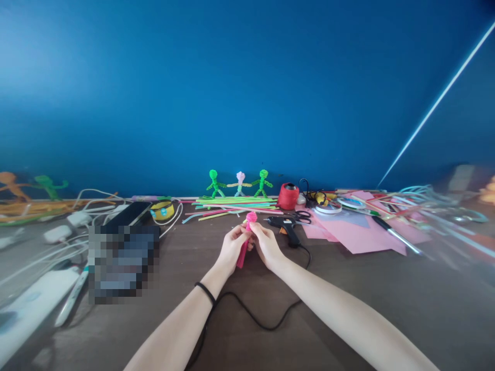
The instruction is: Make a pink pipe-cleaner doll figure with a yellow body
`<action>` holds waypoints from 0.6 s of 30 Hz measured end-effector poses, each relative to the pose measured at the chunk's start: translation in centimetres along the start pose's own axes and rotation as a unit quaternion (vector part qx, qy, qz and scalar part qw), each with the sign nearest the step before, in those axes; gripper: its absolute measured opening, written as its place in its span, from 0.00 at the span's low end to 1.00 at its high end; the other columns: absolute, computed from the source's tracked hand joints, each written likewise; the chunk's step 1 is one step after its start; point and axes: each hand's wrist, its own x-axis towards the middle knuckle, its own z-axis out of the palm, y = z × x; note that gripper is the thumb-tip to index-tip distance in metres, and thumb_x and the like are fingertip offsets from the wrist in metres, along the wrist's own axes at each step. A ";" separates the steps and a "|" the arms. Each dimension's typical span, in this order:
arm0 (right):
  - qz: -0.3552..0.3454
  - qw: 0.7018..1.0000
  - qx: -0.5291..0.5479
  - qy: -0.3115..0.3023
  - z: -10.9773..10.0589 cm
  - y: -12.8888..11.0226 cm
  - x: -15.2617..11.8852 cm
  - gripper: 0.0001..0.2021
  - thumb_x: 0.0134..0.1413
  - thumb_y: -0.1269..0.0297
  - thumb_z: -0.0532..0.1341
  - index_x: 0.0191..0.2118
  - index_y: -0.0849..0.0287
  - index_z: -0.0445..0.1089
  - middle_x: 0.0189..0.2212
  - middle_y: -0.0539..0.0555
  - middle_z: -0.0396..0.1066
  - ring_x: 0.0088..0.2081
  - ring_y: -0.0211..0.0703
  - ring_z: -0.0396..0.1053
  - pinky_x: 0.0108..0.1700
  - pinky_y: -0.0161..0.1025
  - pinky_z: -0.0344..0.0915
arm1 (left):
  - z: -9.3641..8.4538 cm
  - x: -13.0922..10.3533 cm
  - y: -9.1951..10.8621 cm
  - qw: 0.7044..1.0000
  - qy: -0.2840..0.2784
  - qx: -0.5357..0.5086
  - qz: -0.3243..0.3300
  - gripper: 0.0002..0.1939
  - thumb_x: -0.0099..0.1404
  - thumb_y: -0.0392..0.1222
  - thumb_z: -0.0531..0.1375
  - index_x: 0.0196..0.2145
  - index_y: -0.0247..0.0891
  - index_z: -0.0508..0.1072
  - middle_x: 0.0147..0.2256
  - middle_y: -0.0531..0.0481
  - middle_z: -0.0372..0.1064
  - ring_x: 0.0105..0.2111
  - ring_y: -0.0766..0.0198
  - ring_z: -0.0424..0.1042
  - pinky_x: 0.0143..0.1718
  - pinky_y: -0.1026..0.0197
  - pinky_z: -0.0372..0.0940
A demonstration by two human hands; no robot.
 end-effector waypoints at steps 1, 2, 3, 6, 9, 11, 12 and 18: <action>0.000 1.000 -0.002 0.004 0.0 0.1 0.0 0.13 0.44 0.55 0.60 0.29 0.62 0.69 0.18 0.46 0.60 0.18 0.31 0.55 0.18 0.32 0.53 | 0.0 0.0 0.0 1.000 0.000 0.001 -0.002 0.11 0.48 0.41 0.62 0.20 0.35 0.62 0.16 0.55 0.63 0.16 0.73 0.61 0.20 0.69 0.57; 0.000 1.000 -0.005 0.008 0.0 0.1 0.1 0.13 0.44 0.55 0.60 0.29 0.62 0.69 0.18 0.46 0.60 0.17 0.31 0.55 0.17 0.32 0.53 | 0.0 0.0 0.0 1.000 0.000 0.002 -0.004 0.11 0.48 0.41 0.61 0.20 0.35 0.62 0.16 0.55 0.63 0.16 0.73 0.61 0.20 0.69 0.57; 0.001 1.000 -0.007 0.013 0.0 0.1 0.1 0.13 0.44 0.55 0.60 0.29 0.62 0.69 0.18 0.46 0.60 0.17 0.31 0.55 0.17 0.32 0.53 | 0.0 0.0 0.0 1.000 0.001 0.003 -0.005 0.11 0.48 0.41 0.61 0.20 0.35 0.62 0.16 0.56 0.63 0.16 0.73 0.61 0.20 0.69 0.58; 0.001 1.000 -0.012 0.019 0.0 0.1 0.1 0.13 0.44 0.55 0.60 0.29 0.62 0.68 0.17 0.46 0.59 0.17 0.31 0.55 0.17 0.32 0.52 | 0.0 0.0 0.0 1.000 0.003 0.008 -0.006 0.11 0.48 0.41 0.62 0.20 0.35 0.62 0.16 0.55 0.63 0.16 0.73 0.61 0.20 0.68 0.58; -0.001 1.000 -0.013 0.018 0.0 0.1 0.1 0.13 0.44 0.56 0.60 0.29 0.63 0.68 0.18 0.46 0.60 0.17 0.31 0.55 0.17 0.32 0.53 | 0.1 0.0 0.0 1.000 0.002 0.007 -0.003 0.11 0.47 0.41 0.62 0.20 0.35 0.62 0.17 0.55 0.64 0.16 0.73 0.62 0.20 0.68 0.58; -0.001 1.000 -0.015 0.019 -0.1 0.1 0.1 0.13 0.44 0.55 0.60 0.29 0.63 0.69 0.19 0.46 0.61 0.17 0.31 0.55 0.17 0.32 0.53 | 0.1 0.0 0.0 1.000 0.004 0.005 -0.002 0.11 0.47 0.41 0.62 0.20 0.35 0.62 0.17 0.55 0.64 0.16 0.73 0.62 0.20 0.68 0.58; 0.000 1.000 -0.017 0.020 -0.1 0.2 0.1 0.14 0.44 0.55 0.61 0.30 0.63 0.69 0.19 0.46 0.61 0.17 0.31 0.55 0.17 0.32 0.53 | 0.1 0.0 0.0 1.000 0.005 0.004 -0.002 0.11 0.47 0.41 0.62 0.20 0.35 0.62 0.17 0.55 0.64 0.16 0.73 0.62 0.20 0.69 0.58; -0.006 0.998 -0.049 0.024 -0.2 0.2 0.1 0.16 0.44 0.54 0.61 0.35 0.63 0.71 0.18 0.46 0.58 0.17 0.30 0.54 0.18 0.32 0.52 | 0.1 0.0 -0.1 1.000 0.007 0.006 -0.005 0.11 0.49 0.42 0.61 0.21 0.35 0.63 0.17 0.55 0.64 0.16 0.73 0.62 0.21 0.69 0.59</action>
